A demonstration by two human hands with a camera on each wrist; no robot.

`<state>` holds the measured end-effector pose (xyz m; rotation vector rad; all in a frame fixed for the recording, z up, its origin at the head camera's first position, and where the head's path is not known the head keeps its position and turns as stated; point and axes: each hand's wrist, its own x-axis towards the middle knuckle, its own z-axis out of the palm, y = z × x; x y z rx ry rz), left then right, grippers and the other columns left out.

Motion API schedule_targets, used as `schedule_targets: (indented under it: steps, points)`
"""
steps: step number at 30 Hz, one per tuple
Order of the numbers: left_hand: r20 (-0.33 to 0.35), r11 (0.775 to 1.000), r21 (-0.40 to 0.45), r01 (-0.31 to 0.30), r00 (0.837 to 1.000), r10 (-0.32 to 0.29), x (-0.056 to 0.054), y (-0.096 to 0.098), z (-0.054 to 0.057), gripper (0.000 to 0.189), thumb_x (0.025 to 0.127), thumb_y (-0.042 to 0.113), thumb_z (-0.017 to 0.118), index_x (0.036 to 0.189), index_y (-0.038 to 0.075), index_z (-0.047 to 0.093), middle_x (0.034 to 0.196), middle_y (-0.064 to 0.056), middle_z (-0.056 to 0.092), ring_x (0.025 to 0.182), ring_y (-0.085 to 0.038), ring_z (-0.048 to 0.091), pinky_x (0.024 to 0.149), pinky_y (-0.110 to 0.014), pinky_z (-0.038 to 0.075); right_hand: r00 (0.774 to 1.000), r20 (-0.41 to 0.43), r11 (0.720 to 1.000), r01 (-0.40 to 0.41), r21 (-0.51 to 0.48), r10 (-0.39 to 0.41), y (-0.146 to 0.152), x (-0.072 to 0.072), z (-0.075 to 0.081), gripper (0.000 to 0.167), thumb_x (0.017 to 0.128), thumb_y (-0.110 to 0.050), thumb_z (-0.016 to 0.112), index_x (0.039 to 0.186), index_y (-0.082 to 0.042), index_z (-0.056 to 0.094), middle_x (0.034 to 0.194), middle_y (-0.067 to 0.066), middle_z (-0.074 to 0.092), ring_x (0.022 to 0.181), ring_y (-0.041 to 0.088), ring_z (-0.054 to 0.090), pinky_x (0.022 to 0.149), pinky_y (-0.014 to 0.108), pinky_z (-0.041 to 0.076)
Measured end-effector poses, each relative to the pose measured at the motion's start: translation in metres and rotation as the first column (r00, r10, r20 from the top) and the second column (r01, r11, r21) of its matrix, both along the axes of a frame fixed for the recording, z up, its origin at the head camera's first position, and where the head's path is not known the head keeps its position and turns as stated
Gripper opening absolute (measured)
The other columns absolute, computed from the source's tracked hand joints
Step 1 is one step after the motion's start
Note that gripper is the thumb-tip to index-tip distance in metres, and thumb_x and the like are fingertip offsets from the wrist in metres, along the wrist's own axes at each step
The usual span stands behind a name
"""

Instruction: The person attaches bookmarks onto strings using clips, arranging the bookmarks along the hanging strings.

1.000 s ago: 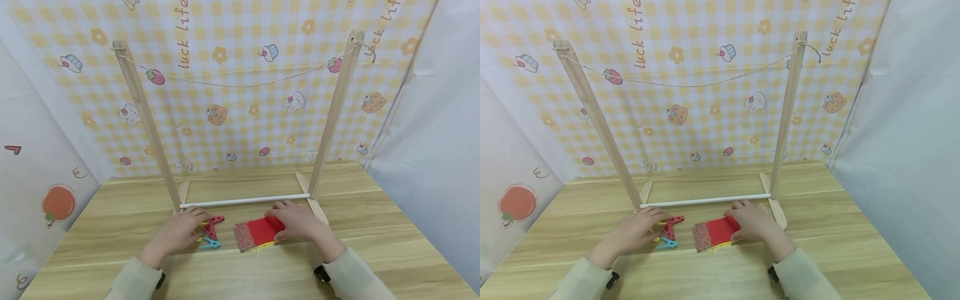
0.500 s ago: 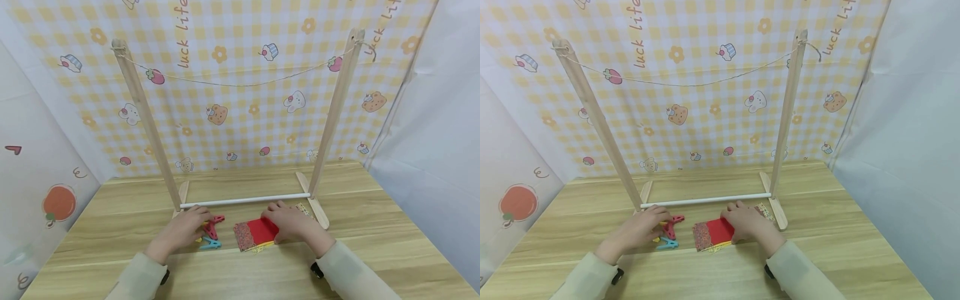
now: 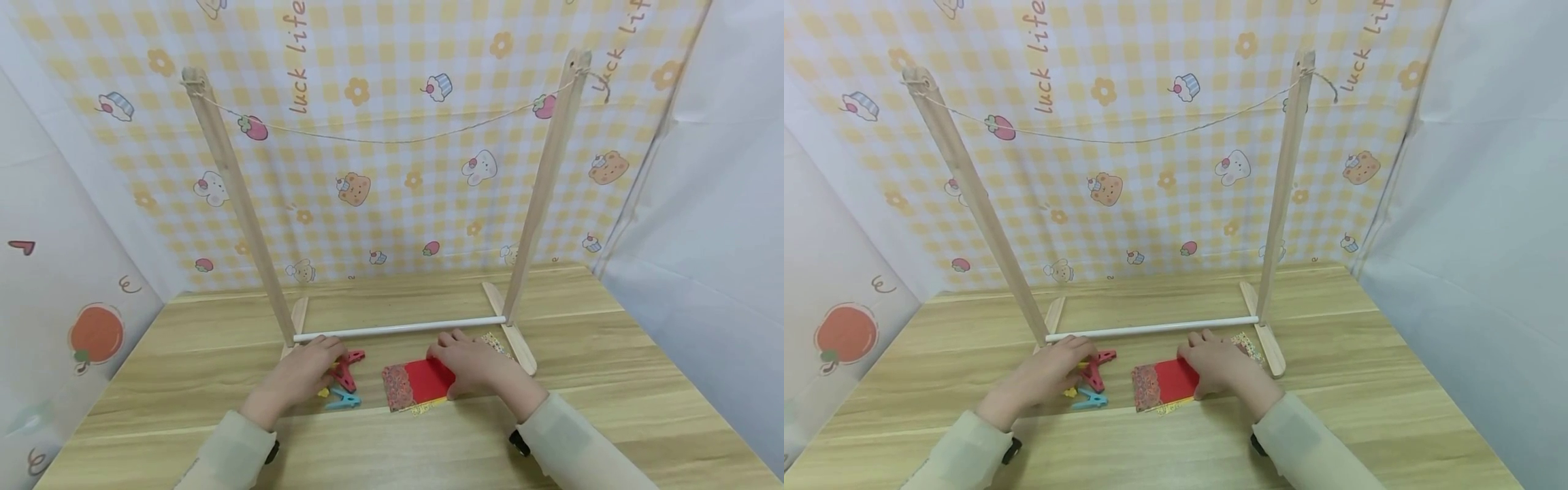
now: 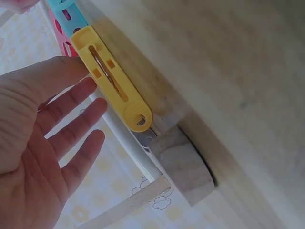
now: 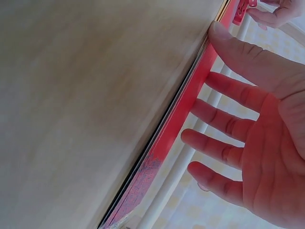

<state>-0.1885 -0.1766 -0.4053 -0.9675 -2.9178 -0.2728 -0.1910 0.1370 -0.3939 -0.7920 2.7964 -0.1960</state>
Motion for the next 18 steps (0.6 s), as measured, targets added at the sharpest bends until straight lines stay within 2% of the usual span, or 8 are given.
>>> schedule_targets:
  steps: [4, 6, 11, 12, 15, 18]
  points:
    - [0.009, 1.000, 0.009, -0.010, 1.000, 0.010, -0.0005, 0.0000, -0.0002, 0.036, 0.078, 0.008, 0.083, 0.110, 0.011, 0.066, 0.112, 0.000, 0.067, 0.110, -0.023, 0.064, 0.106, -0.047, 0.049, 1.000, -0.017, 1.000, -0.012, -0.002, 0.012, 0.0013, 0.0002, -0.0011, 0.059, 0.072, -0.027, 0.089, 0.123, -0.019, 0.062, 0.115, -0.001, 0.056, 0.112, 0.019, 0.048, 0.089, 0.048, 0.051]
    - [0.002, 1.000, 0.006, -0.011, 1.000, 0.011, -0.0008, -0.0003, -0.0004, 0.036, 0.078, 0.009, 0.083, 0.109, 0.011, 0.066, 0.113, -0.001, 0.067, 0.110, -0.024, 0.065, 0.103, -0.048, 0.051, 1.000, -0.022, 1.000, -0.016, -0.004, 0.016, 0.0017, 0.0001, -0.0018, 0.059, 0.072, -0.027, 0.089, 0.123, -0.019, 0.062, 0.116, -0.001, 0.056, 0.112, 0.020, 0.048, 0.089, 0.048, 0.051]
    - [-0.039, 1.000, 0.008, 0.011, 0.999, -0.010, -0.0018, -0.0023, -0.0021, 0.030, 0.079, 0.015, 0.083, 0.105, 0.013, 0.068, 0.110, 0.000, 0.068, 0.098, -0.020, 0.064, 0.078, -0.038, 0.058, 0.999, -0.038, 1.000, -0.025, 0.001, 0.025, 0.0018, -0.0012, -0.0039, 0.060, 0.072, -0.027, 0.089, 0.123, -0.019, 0.060, 0.117, -0.001, 0.056, 0.112, 0.020, 0.048, 0.090, 0.049, 0.051]
    - [-0.043, 1.000, 0.012, 0.016, 0.999, -0.015, -0.0021, -0.0028, -0.0027, 0.030, 0.080, 0.015, 0.083, 0.106, 0.013, 0.069, 0.110, -0.001, 0.068, 0.097, -0.019, 0.064, 0.078, -0.037, 0.058, 0.999, -0.043, 1.000, -0.027, 0.003, 0.027, 0.0018, -0.0014, -0.0043, 0.061, 0.071, -0.027, 0.089, 0.123, -0.019, 0.059, 0.117, -0.001, 0.056, 0.112, 0.020, 0.048, 0.089, 0.049, 0.051]
    - [-0.038, 1.000, 0.023, 0.016, 0.999, -0.015, -0.0027, -0.0045, -0.0041, 0.030, 0.081, 0.016, 0.081, 0.109, 0.013, 0.069, 0.114, -0.002, 0.069, 0.102, -0.021, 0.065, 0.083, -0.038, 0.059, 0.998, -0.059, 1.000, -0.028, 0.014, 0.029, 0.0016, -0.0019, -0.0050, 0.062, 0.071, -0.029, 0.090, 0.122, -0.019, 0.057, 0.117, -0.001, 0.057, 0.113, 0.020, 0.049, 0.091, 0.051, 0.051]
    - [-0.016, 0.999, 0.037, 0.013, 1.000, -0.012, -0.0034, -0.0057, -0.0044, 0.030, 0.083, 0.015, 0.078, 0.111, 0.012, 0.069, 0.117, -0.003, 0.069, 0.108, -0.023, 0.065, 0.096, -0.043, 0.055, 0.997, -0.070, 1.000, -0.022, 0.015, 0.023, 0.0019, -0.0020, -0.0050, 0.062, 0.070, -0.030, 0.090, 0.120, -0.019, 0.055, 0.116, -0.002, 0.058, 0.113, 0.020, 0.049, 0.096, 0.056, 0.047]
